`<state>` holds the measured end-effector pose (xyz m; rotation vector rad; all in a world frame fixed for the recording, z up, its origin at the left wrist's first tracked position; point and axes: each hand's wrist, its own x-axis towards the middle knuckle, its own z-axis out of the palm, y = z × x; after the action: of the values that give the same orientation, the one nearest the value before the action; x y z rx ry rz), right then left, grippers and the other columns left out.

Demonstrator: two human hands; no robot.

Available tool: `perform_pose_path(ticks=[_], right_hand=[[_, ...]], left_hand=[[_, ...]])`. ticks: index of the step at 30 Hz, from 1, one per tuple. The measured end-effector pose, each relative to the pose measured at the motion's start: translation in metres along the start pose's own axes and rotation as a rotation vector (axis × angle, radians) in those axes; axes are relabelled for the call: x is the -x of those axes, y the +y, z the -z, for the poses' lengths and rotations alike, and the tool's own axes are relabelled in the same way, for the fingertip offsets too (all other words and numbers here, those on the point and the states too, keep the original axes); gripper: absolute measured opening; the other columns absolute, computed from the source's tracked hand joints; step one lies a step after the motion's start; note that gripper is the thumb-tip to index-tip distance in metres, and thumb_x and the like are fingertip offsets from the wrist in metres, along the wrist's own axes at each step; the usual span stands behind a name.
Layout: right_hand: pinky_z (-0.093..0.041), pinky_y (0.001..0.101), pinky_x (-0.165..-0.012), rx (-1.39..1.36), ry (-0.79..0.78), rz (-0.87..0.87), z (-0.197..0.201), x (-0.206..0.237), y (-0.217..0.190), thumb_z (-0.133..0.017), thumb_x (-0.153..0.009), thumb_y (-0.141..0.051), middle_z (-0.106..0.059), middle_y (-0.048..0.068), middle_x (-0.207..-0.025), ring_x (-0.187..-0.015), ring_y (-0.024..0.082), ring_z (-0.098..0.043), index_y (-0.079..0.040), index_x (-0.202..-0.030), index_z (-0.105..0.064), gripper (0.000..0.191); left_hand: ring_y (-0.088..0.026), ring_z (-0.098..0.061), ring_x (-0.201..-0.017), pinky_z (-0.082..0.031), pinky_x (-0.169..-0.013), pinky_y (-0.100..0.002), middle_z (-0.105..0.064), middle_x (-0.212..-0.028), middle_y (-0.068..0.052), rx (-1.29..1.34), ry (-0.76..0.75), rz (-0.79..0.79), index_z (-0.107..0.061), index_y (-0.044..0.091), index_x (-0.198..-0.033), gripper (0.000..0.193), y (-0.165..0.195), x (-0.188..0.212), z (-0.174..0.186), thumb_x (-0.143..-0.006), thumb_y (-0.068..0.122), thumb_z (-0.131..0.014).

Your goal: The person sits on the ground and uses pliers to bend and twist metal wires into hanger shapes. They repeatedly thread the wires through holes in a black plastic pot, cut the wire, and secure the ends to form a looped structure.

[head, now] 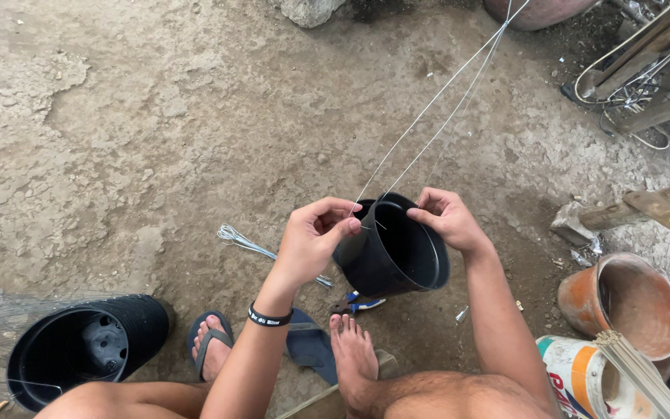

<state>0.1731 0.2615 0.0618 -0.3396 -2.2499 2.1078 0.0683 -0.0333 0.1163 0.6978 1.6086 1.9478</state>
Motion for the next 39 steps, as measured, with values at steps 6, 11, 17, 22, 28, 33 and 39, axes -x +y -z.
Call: perform_pose_path(ticks=[6, 11, 17, 22, 28, 33, 39], right_hand=[[-0.044, 0.0211, -0.060, 0.029, 0.011, 0.004, 0.0007, -0.0006, 0.0021, -0.076, -0.092, -0.009, -0.063, -0.006, -0.075, -0.069, 0.001, -0.056, -0.007, -0.083, -0.061, 0.018], [-0.042, 0.0209, -0.058, 0.075, 0.030, 0.008, 0.0005, -0.0015, 0.0031, -0.077, -0.093, -0.009, -0.061, -0.006, -0.073, -0.067, 0.001, -0.054, -0.007, -0.082, -0.061, 0.019], [-0.043, 0.0206, -0.058, 0.078, 0.033, -0.009, -0.0009, -0.0027, 0.0034, -0.076, -0.092, -0.009, -0.062, -0.007, -0.073, -0.067, 0.000, -0.055, -0.007, -0.082, -0.062, 0.017], [-0.044, 0.0208, -0.058, 0.056, 0.030, -0.011, -0.0014, -0.0036, 0.0031, -0.076, -0.091, -0.009, -0.063, -0.006, -0.073, -0.066, 0.001, -0.057, -0.008, -0.081, -0.061, 0.018], [-0.042, 0.0210, -0.058, 0.084, 0.039, -0.017, -0.0007, -0.0027, 0.0048, -0.077, -0.092, -0.010, -0.062, -0.007, -0.072, -0.066, 0.001, -0.054, -0.008, -0.081, -0.061, 0.019], [-0.043, 0.0210, -0.060, 0.109, 0.046, 0.008, -0.0002, -0.0031, 0.0050, -0.077, -0.091, -0.010, -0.062, -0.008, -0.073, -0.068, 0.000, -0.055, -0.007, -0.081, -0.061, 0.019], [-0.041, 0.0207, -0.060, 0.200, 0.097, 0.051, -0.0060, -0.0038, 0.0023, -0.077, -0.092, -0.010, -0.059, -0.008, -0.072, -0.067, 0.000, -0.051, -0.006, -0.080, -0.059, 0.022]], left_hand=[[-0.007, -0.071, -0.085, -0.058, -0.077, -0.024, -0.075, -0.090, -0.003, 0.005, 0.033, -0.030, -0.072, 0.000, -0.111, 0.017, -0.0012, -0.0003, -0.0022, -0.095, 0.003, -0.071], [-0.008, -0.070, -0.082, -0.058, -0.075, -0.024, -0.073, -0.087, -0.002, 0.023, 0.061, -0.021, -0.072, 0.000, -0.109, 0.015, -0.0040, -0.0036, -0.0005, -0.095, 0.004, -0.071], [-0.009, -0.071, -0.081, -0.057, -0.073, -0.025, -0.075, -0.085, -0.005, 0.000, 0.095, -0.024, -0.072, -0.002, -0.108, 0.014, -0.0071, -0.0047, -0.0007, -0.095, 0.003, -0.071], [-0.011, -0.074, -0.085, -0.060, -0.076, -0.025, -0.077, -0.088, -0.007, 0.084, 0.065, 0.005, -0.070, -0.002, -0.109, 0.014, -0.0077, -0.0055, -0.0007, -0.096, 0.002, -0.069], [-0.011, -0.074, -0.087, -0.060, -0.079, -0.025, -0.077, -0.090, -0.007, 0.089, 0.044, 0.002, -0.070, -0.003, -0.110, 0.015, -0.0072, -0.0048, -0.0027, -0.096, 0.002, -0.069], [-0.010, -0.070, -0.084, -0.057, -0.076, -0.025, -0.076, -0.088, -0.006, -0.011, 0.070, 0.001, -0.073, 0.000, -0.108, 0.015, -0.0057, -0.0038, -0.0031, -0.094, 0.002, -0.072], [-0.010, -0.071, -0.080, -0.057, -0.070, -0.026, -0.077, -0.087, -0.005, -0.235, 0.162, -0.043, -0.076, 0.004, -0.107, 0.018, -0.0089, -0.0067, -0.0040, -0.089, 0.004, -0.075]])
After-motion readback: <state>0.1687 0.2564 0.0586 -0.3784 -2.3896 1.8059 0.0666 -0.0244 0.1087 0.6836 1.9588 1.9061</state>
